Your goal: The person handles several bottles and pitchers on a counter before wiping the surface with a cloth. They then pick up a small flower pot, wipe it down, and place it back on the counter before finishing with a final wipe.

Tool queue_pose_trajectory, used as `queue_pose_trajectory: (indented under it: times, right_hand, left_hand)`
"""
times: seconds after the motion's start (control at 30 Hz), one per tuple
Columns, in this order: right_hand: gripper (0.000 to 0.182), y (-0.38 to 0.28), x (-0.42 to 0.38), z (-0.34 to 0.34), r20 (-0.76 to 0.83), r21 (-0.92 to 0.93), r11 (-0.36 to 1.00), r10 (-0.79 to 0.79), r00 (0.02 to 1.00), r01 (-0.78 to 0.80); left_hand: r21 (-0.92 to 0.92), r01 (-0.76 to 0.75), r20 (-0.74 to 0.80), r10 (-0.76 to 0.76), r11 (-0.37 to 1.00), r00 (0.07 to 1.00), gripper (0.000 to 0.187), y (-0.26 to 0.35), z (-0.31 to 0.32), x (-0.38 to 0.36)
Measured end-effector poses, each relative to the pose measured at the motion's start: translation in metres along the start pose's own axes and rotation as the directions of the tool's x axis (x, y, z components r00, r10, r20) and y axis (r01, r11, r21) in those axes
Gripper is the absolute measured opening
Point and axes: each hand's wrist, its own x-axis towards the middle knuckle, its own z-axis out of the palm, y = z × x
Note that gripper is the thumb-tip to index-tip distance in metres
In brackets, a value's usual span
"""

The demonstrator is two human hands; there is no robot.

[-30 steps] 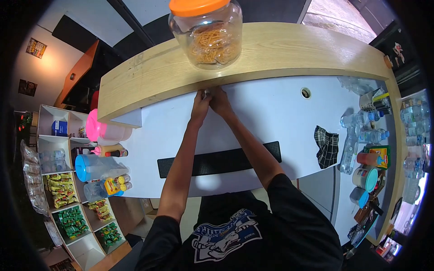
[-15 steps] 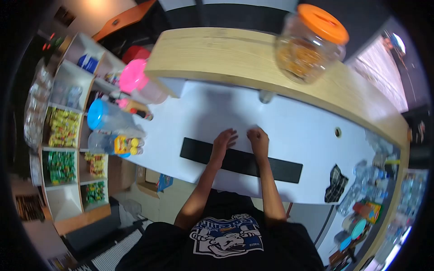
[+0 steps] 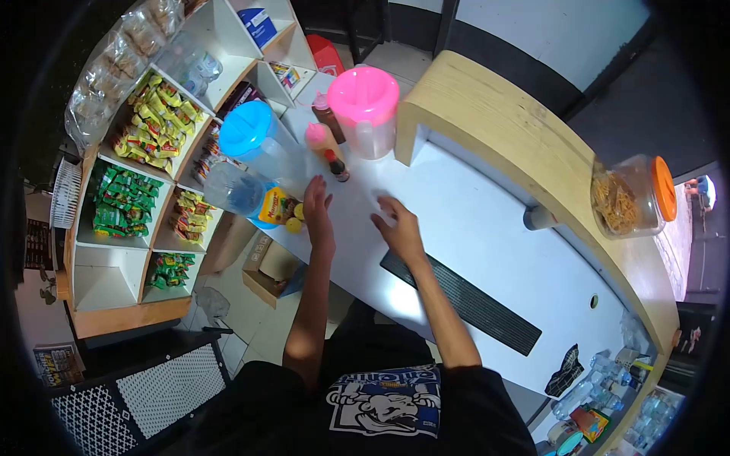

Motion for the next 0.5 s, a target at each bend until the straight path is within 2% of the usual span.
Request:
queue_pose_trajectory:
  times: [0.07, 0.13, 0.17, 0.27, 0.37, 0.43, 0.5]
  right_hand:
    - [0.054, -0.025, 0.036, 0.031, 0.003, -0.111, 0.986, -0.125, 0.992, 0.125]
    - [0.068, -0.031, 0.074, 0.059, -0.033, -0.196, 0.942, -0.284, 0.958, 0.272]
    - [0.066, -0.042, 0.093, 0.071, -0.027, -0.196, 0.947, -0.264, 0.964, 0.254]
    - [0.06, -0.064, 0.141, 0.101, -0.032, -0.194, 0.959, -0.218, 0.975, 0.208]
    - [0.054, -0.053, 0.167, 0.121, -0.073, -0.207, 0.962, -0.195, 0.978, 0.177]
    - [0.058, -0.048, 0.177, 0.129, -0.114, -0.25, 0.96, -0.162, 0.98, 0.129]
    - [0.051, -0.045, 0.182, 0.135, -0.148, -0.288, 0.952, -0.155, 0.977, 0.107]
  left_hand:
    - [0.031, -0.067, 0.012, 0.066, 0.997, 0.998, 0.056, 0.007, -0.001, 0.03]
    - [-0.024, -0.028, 0.059, 0.029, 0.999, 0.998, 0.057, 0.002, 0.0, 0.061]
    - [-0.052, -0.007, 0.082, 0.011, 0.999, 0.997, 0.057, -0.001, 0.001, 0.074]
    - [0.025, 0.142, 0.264, -0.143, 0.99, 0.954, 0.055, 0.014, -0.004, 0.111]
    - [0.106, 0.133, 0.239, -0.155, 0.985, 0.959, 0.052, 0.01, -0.006, 0.128]
    - [0.087, 0.129, 0.229, -0.146, 0.988, 0.962, 0.051, 0.01, -0.005, 0.133]
    - [0.102, 0.164, 0.222, -0.184, 0.981, 0.958, 0.053, 0.009, -0.006, 0.137]
